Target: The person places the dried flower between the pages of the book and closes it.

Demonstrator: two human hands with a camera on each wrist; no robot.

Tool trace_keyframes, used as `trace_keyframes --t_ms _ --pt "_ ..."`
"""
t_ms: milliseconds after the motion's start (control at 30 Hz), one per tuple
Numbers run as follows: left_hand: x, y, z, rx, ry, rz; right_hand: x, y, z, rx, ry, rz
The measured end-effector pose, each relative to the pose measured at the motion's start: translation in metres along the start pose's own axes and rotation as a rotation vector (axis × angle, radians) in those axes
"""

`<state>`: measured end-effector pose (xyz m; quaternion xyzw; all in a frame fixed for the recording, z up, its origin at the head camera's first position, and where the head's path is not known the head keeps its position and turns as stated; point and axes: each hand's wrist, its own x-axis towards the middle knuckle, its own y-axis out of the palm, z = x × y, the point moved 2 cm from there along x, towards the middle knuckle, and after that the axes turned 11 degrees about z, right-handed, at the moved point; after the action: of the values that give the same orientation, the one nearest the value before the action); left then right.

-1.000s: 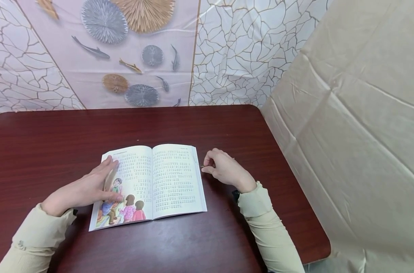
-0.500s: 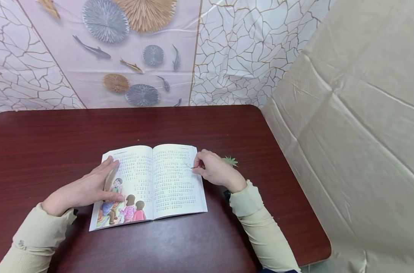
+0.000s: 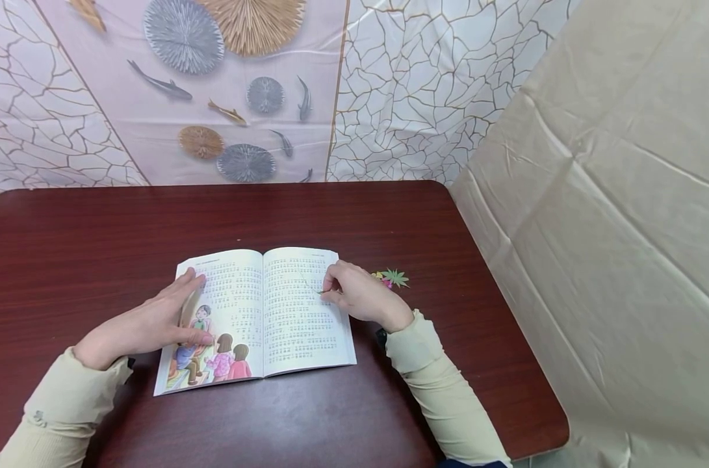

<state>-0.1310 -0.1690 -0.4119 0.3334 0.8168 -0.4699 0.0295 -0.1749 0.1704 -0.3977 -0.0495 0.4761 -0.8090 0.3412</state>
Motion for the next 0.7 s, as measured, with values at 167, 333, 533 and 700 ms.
trace_keyframes --t_ms 167,333,533,700 --pt "0.0006 -0.0006 -0.0012 -0.004 0.000 -0.003 0.0014 0.0024 0.0015 -0.014 -0.011 0.014" --pt "0.0007 -0.0012 -0.0009 -0.002 -0.011 0.002 0.0037 0.0046 0.0034 -0.029 -0.019 0.030" --pt "0.0007 -0.0024 -0.0024 0.001 -0.013 -0.002 0.0062 0.0072 0.0043 -0.047 -0.032 0.035" --pt "0.0006 -0.0027 -0.0033 -0.004 -0.016 -0.003 0.0076 0.0093 0.0043 -0.037 -0.038 0.047"
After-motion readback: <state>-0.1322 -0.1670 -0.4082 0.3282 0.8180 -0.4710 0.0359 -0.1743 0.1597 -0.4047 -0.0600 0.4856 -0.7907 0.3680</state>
